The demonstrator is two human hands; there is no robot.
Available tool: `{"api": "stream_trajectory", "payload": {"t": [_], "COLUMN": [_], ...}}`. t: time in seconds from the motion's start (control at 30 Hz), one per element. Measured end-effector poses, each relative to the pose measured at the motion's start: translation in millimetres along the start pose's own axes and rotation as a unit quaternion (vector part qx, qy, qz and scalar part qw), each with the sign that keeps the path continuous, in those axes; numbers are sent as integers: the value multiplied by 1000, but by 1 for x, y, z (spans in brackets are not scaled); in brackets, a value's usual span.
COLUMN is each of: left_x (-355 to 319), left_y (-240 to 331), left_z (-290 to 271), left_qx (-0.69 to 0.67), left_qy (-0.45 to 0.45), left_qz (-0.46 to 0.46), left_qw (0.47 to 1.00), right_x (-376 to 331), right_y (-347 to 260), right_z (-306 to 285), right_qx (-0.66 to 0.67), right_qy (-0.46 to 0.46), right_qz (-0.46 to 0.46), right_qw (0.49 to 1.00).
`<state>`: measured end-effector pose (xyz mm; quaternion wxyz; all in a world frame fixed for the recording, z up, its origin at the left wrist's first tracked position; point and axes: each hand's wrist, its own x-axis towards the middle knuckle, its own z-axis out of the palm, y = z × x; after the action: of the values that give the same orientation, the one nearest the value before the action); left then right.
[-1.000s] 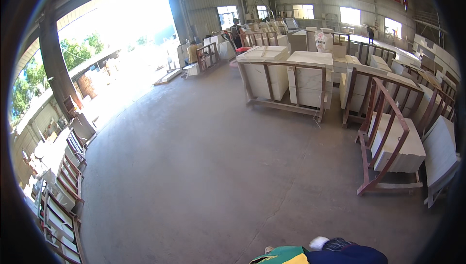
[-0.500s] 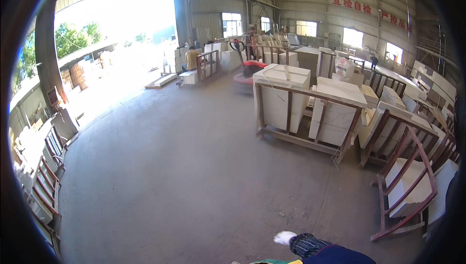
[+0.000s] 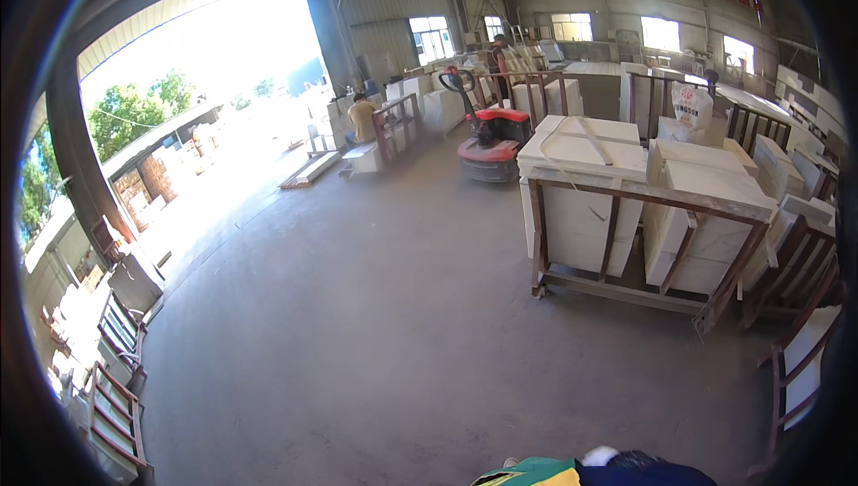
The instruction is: The person walks through a warehouse, operates a red electric pallet jack to move a stack of white rectangular panels, then manually lifts and stacks the panels one by one onto a wooden pallet. The person also briefly handles a black backpack and places it on the stack.
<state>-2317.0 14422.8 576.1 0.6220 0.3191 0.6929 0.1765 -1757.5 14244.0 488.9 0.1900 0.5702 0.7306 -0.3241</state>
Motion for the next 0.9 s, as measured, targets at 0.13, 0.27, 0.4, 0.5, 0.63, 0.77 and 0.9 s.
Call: {"api": "stream_trajectory", "payload": {"t": [0.13,0.27,0.4,0.5,0.63,0.77,0.9], "left_x": [52,141,257,328,379,426,488], "left_y": [87,186,310,409,553,674,700], "left_z": [8,27,67,108,164,213,237], "left_qx": [157,269,194,206,181,183,49], "left_qy": [-31,-53,-80,-121,-136,-108,-44], "left_qz": [73,167,59,59,79,125,122], "left_qw": [984,947,976,969,971,969,990], "right_x": [117,170,243,303,353,388,431], "right_y": [30,24,46,104,208,321,434], "right_z": [-338,-599,-662,-657,-692,-785,-900], "right_qx": [280,332,368,412,654,715,711], "right_qy": [279,375,377,144,227,337,353], "right_qz": [57,-69,-136,-120,59,80,75], "right_qw": [917,863,839,892,719,608,603]}}
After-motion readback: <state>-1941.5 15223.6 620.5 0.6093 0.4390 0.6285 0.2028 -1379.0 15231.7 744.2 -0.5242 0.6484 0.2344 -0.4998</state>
